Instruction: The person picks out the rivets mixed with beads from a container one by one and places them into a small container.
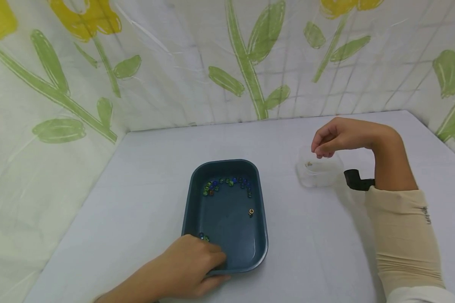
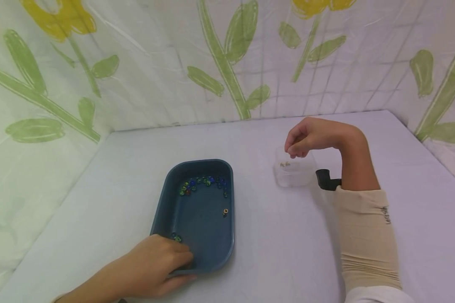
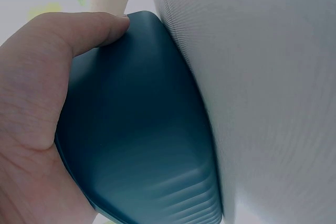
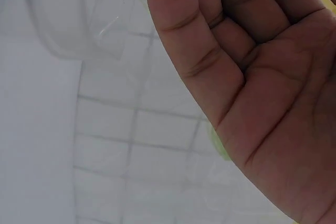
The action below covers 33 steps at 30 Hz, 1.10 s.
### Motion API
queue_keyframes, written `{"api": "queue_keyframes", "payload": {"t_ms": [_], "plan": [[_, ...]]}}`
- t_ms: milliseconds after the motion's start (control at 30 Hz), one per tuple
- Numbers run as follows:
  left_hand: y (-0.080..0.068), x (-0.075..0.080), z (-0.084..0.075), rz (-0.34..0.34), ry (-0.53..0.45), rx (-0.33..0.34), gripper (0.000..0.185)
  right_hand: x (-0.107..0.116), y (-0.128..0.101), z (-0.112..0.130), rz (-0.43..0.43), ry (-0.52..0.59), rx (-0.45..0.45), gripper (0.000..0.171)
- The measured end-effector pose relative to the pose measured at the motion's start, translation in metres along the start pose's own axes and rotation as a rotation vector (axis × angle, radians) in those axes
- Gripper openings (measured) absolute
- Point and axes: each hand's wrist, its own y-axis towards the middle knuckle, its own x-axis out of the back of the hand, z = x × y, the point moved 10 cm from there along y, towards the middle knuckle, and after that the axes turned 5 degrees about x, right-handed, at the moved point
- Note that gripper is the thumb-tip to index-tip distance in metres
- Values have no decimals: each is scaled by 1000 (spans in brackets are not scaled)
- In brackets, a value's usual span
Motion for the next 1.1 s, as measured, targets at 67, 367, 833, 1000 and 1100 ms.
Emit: {"api": "queue_keyframes", "payload": {"t_ms": [67, 367, 833, 1000, 1100], "plan": [[0, 0, 0, 1, -1, 0, 33, -1, 0, -1, 3, 9, -5, 15], [0, -1, 1, 13, -12, 7, 32, -3, 2, -8, 34, 18, -45, 10], [1, -1, 1, 23, -21, 10, 33, -11, 10, -5, 70, -20, -54, 10], [1, 0, 1, 21, -20, 10, 33, -12, 11, -6, 70, -17, -72, 11], [1, 0, 0, 16, -20, 8, 33, -13, 11, -5, 72, -9, -61, 11]]}}
